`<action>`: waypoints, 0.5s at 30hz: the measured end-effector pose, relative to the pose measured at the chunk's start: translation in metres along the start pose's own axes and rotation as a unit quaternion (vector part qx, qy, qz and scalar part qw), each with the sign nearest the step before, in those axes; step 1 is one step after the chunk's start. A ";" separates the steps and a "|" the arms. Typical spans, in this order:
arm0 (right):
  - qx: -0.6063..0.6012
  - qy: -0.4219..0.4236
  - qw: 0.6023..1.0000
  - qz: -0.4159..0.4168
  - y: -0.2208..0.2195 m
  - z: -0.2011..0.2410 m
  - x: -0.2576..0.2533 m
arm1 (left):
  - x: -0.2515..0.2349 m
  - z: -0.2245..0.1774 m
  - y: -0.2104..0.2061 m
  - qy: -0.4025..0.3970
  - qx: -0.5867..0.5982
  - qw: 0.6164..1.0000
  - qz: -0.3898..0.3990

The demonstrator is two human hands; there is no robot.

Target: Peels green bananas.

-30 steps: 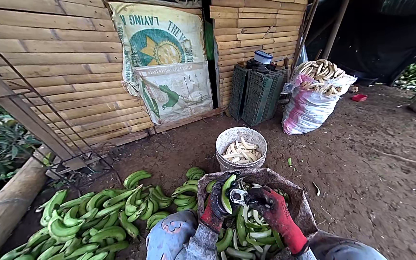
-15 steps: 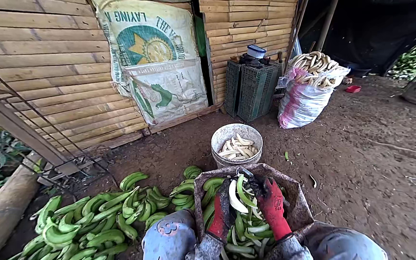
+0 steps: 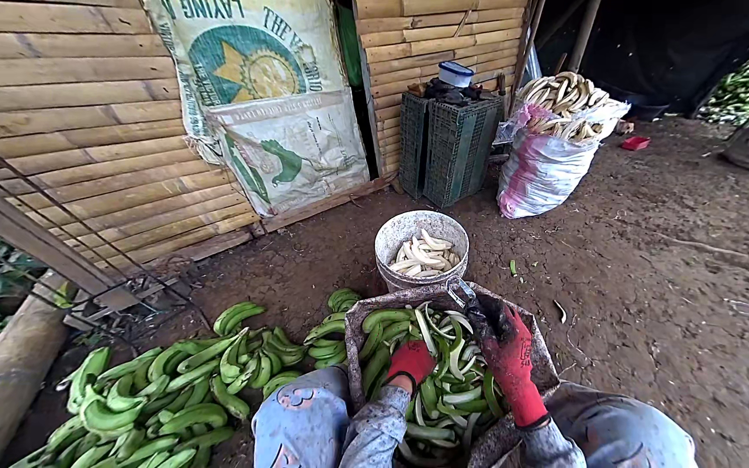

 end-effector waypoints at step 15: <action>-0.015 -0.049 0.991 0.122 -0.006 -0.013 0.002 | 0.017 0.023 0.058 -0.049 0.539 0.810 -0.225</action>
Point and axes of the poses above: each hand's wrist, its own x-axis away from the middle knuckle, its own y-axis out of the back of the hand, z = x × y, the point moved 5 cm from there along -x, towards the middle knuckle, and after that the axes turned 15 degrees about -z, right-handed, at the moved point
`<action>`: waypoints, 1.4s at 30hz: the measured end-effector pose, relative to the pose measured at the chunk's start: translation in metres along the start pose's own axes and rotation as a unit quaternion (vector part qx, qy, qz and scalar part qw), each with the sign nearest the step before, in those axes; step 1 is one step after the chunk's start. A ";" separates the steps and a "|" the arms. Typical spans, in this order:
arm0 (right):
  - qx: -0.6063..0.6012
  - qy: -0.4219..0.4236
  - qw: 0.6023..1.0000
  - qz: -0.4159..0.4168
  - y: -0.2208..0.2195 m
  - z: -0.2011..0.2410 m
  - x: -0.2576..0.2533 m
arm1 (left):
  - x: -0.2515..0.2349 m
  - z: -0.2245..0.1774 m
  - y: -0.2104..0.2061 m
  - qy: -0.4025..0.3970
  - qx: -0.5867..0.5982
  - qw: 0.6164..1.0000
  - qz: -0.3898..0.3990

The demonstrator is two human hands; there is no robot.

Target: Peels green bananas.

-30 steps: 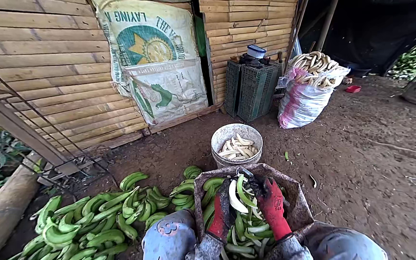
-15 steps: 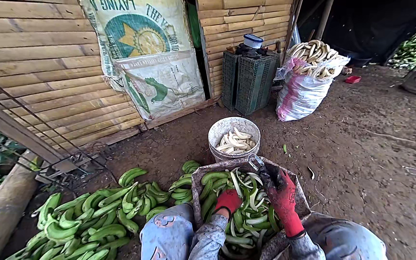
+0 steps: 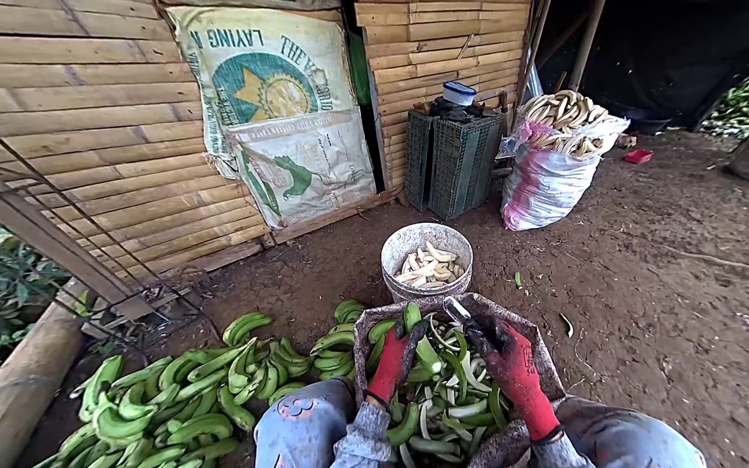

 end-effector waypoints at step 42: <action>-0.008 0.102 0.993 0.060 -0.025 0.044 0.049 | -0.006 -0.009 0.006 0.026 0.271 0.954 -0.123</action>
Point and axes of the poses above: each hand's wrist, its own x-axis away from the middle knuckle, its own y-axis out of the back of the hand, z = x × y, the point moved 5 cm from there along -x, towards the middle knuckle, and after that the axes turned 15 degrees about -z, right-handed, at the moved point
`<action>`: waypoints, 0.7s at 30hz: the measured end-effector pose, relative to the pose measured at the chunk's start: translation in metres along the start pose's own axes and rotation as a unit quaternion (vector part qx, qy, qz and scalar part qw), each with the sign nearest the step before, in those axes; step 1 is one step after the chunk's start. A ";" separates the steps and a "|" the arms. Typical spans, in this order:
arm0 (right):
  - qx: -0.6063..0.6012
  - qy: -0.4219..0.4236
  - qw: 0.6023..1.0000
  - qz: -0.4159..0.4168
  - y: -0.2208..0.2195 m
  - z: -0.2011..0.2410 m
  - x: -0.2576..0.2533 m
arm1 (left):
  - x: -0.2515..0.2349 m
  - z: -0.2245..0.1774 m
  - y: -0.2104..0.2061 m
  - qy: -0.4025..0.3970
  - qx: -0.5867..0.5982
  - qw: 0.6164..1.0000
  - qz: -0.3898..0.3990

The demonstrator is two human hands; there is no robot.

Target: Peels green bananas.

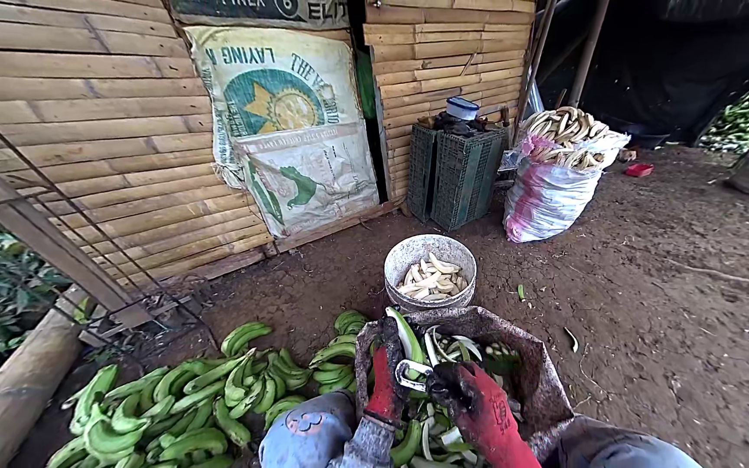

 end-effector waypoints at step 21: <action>0.055 -0.044 0.997 -0.007 0.006 -0.031 -0.023 | 0.014 0.007 0.014 0.039 -0.113 0.991 0.058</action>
Point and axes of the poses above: each hand's wrist, its own x-axis away from the middle knuckle, its own y-axis out of the back of the hand, z = x × y, the point moved 5 cm from there along -x, towards the middle knuckle, and after that the axes turned 15 degrees about -z, right-handed, at the moved point
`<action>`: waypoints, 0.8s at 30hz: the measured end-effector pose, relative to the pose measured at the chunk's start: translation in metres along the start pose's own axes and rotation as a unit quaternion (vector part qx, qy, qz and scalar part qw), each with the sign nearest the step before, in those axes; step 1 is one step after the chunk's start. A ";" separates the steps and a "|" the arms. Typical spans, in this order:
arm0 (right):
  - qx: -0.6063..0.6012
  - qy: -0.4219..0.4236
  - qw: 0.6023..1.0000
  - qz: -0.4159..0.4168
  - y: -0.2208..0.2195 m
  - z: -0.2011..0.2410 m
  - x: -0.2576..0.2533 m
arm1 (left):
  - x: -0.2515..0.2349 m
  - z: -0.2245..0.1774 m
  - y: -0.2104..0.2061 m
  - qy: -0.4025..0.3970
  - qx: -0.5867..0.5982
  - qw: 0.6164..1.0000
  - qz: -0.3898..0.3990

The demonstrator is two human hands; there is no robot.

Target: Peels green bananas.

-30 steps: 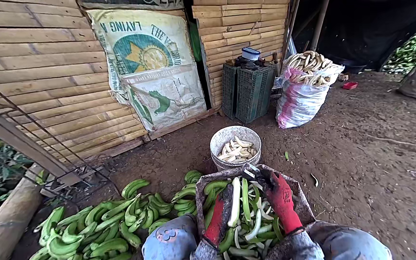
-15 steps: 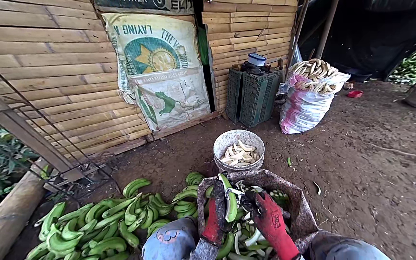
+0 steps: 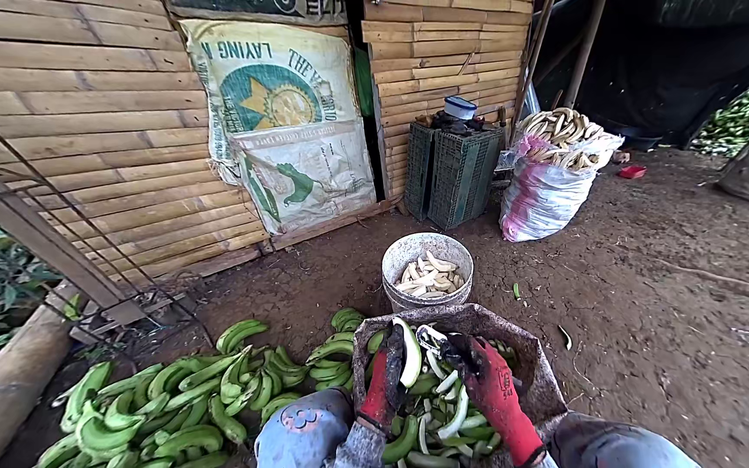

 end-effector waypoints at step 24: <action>0.101 -0.093 0.989 0.048 -0.011 -0.007 -0.023 | 0.044 -0.020 -0.014 -0.138 -0.301 0.935 0.123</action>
Point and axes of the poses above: each hand's wrist, its own x-axis away from the middle knuckle, its own y-axis out of the back of the hand, z = x × y, the point moved 5 cm from there along -x, towards the middle knuckle, and after that the axes turned 15 degrees about -z, right-handed, at the moved point
